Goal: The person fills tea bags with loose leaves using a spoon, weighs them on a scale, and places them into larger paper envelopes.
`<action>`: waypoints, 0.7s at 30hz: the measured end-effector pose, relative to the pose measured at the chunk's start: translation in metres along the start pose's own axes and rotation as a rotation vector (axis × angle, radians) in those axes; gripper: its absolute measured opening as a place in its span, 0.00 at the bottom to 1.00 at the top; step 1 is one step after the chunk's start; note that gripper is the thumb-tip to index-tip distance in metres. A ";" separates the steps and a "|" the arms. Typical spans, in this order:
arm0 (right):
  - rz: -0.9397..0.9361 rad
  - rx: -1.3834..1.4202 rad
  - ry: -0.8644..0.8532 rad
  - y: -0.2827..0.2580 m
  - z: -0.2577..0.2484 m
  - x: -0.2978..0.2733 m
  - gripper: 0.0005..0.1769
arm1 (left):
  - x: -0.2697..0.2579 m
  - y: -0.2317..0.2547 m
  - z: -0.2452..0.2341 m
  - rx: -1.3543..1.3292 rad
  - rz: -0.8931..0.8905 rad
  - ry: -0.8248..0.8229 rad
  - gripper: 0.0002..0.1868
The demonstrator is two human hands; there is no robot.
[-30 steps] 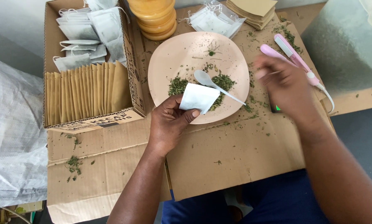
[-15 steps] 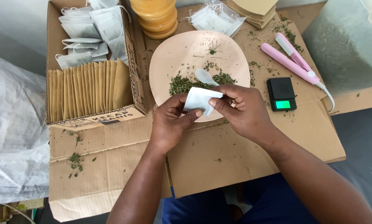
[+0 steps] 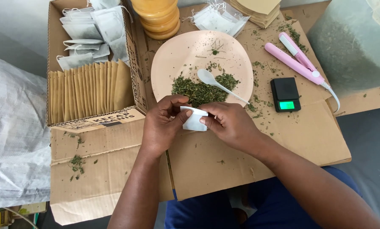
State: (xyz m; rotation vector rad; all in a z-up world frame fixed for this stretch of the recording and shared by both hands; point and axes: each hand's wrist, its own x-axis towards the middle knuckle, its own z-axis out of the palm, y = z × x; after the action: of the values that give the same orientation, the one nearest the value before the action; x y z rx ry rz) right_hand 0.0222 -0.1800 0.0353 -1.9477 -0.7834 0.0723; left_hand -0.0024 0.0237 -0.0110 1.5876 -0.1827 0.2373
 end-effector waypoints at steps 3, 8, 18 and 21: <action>0.000 -0.048 0.007 0.003 -0.004 -0.001 0.15 | 0.000 0.000 0.000 0.027 -0.007 0.003 0.15; 0.012 -0.079 0.016 -0.001 -0.007 0.002 0.16 | 0.001 0.007 0.000 0.098 0.003 0.010 0.14; -0.020 -0.072 0.288 0.016 -0.042 0.012 0.17 | 0.013 0.033 0.008 0.306 0.193 0.100 0.11; -0.035 -0.221 0.355 0.029 -0.082 0.024 0.12 | 0.039 0.050 0.013 0.432 0.220 0.085 0.11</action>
State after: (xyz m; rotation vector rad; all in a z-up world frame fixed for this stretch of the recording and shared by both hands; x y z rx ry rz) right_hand 0.0861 -0.2395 0.0594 -2.0736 -0.6072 -0.3866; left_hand 0.0229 0.0107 0.0475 1.9820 -0.2518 0.5429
